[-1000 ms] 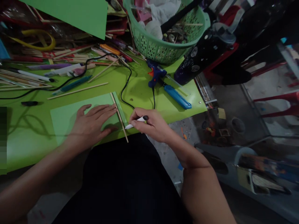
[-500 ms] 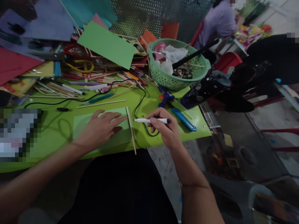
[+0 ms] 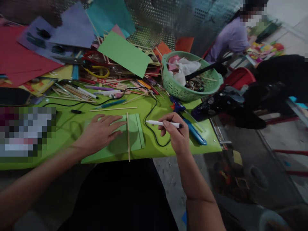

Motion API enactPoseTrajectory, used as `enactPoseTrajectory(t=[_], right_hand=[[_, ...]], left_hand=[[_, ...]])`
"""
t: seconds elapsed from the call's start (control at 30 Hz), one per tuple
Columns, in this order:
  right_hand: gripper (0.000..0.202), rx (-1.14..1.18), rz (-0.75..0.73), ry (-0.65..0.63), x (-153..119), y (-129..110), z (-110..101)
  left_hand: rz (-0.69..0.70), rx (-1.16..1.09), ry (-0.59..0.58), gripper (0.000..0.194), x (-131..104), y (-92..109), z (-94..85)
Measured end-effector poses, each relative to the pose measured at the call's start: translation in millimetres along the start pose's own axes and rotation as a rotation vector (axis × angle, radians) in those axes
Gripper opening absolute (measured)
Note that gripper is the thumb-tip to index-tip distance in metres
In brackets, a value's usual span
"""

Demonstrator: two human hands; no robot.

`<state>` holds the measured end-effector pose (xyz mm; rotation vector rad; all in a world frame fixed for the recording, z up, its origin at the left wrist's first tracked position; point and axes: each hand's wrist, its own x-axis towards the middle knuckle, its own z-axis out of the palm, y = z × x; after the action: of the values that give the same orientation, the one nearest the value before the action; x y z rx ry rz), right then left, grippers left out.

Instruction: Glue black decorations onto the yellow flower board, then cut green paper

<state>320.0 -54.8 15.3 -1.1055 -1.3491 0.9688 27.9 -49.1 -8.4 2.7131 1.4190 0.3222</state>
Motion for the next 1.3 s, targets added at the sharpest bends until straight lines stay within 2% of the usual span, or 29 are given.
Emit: enactPoseTrajectory(t=[0.2, 0.27, 0.4, 0.53, 0.6, 0.7, 0.77, 0.83, 0.9, 0.97, 1.13, 1.3], right_hand=[[0.012, 0.055, -0.03, -0.046, 17.8, -4.5, 12.9], [0.012, 0.05, -0.035, -0.066, 24.6, -5.7, 19.7], [0.013, 0.007, -0.038, -0.123, 36.7, -10.9, 36.2], [0.012, 0.006, -0.041, -0.181, 44.9, -17.3, 51.0], [0.012, 0.045, -0.038, -0.211, 47.4, -16.9, 55.3], [0.014, 0.097, 0.005, -0.25, 49.5, -9.7, 57.9], [0.017, 0.128, 0.059, -0.257, 50.2, -2.8, 58.0], [0.019, 0.168, 0.105, -0.253, 50.4, 3.4, 57.7], [0.02, 0.206, 0.134, -0.245, 50.2, 7.6, 57.3], [0.02, 0.236, 0.149, -0.235, 50.1, 9.9, 56.9], [0.018, 0.297, 0.167, -0.202, 51.6, 12.9, 55.7], [0.019, 0.314, 0.183, -0.219, 51.0, 14.7, 57.0]], left_hand=[[-0.351, 0.142, 0.166, 0.035, -25.6, -50.3, -21.9], [-0.433, 0.221, 0.179, 0.038, -36.0, -62.7, -25.9], [-0.447, 0.259, 0.113, 0.042, -46.2, -70.9, -28.2], [-0.452, 0.266, 0.048, 0.039, -42.4, -71.2, -30.3], [-0.485, 0.219, 0.068, 0.032, -38.5, -73.2, -32.0], [-0.525, -0.059, 0.204, 0.018, -28.8, -76.5, -33.8], [-0.544, -0.405, 0.33, 0.015, -17.8, -75.7, -33.5], [-0.569, -0.799, 0.424, 0.021, -3.4, -71.1, -31.6], [-0.6, -1.137, 0.457, 0.026, 12.2, -63.5, -28.2], [-0.621, -1.389, 0.439, 0.026, 25.8, -54.6, -24.2], [-0.662, -1.744, 0.39, 0.025, 41.8, -38.5, -15.5], [-0.724, -1.85, 0.349, 0.03, 40.6, -33.8, -8.4]])
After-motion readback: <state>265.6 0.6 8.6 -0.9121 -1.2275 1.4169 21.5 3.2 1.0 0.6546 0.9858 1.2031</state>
